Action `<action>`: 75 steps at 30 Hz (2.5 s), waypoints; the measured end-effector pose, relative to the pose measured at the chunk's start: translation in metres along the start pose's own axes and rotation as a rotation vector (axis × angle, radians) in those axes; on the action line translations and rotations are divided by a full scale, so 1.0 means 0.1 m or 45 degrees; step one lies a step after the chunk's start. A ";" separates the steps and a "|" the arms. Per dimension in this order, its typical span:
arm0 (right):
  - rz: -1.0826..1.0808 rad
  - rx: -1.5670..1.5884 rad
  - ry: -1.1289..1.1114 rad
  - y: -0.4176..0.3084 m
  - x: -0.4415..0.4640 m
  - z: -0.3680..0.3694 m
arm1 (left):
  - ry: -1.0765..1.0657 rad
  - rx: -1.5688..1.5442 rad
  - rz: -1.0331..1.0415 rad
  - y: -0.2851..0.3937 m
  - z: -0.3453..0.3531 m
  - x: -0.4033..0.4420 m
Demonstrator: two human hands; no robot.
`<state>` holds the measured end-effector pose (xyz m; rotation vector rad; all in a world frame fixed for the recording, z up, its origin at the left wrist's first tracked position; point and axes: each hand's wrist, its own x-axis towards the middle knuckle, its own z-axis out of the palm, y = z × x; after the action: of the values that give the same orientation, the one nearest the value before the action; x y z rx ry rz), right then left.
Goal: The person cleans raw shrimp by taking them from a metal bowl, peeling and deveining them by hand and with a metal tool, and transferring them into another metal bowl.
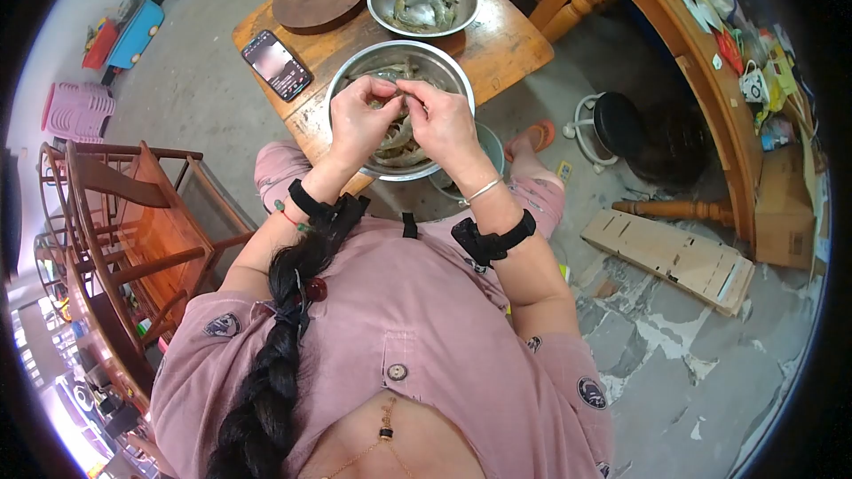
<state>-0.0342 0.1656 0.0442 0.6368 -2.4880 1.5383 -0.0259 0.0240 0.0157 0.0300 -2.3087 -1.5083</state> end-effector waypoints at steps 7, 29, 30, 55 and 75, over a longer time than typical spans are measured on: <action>0.301 0.421 -0.109 0.16 -0.01 0.06 | -0.050 -0.152 0.010 -0.12 -0.02 0.01; 0.684 1.055 -0.272 0.21 0.03 -0.03 | -0.153 -0.286 -0.023 -0.23 -0.08 -0.02; 0.699 1.092 -0.267 0.20 0.03 -0.03 | -0.141 -0.285 -0.014 -0.24 -0.08 -0.02; 0.596 0.999 -0.064 0.35 0.14 -0.39 | -0.696 0.529 0.192 -0.19 -0.24 0.71; 0.643 0.903 -0.226 0.83 0.10 -0.38 | -1.096 1.468 1.228 -1.19 1.60 2.78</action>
<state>-0.0819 0.2280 -0.0027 0.2119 -2.2854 2.7067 -0.3581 0.0525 -0.0615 -1.3781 -2.7092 0.4478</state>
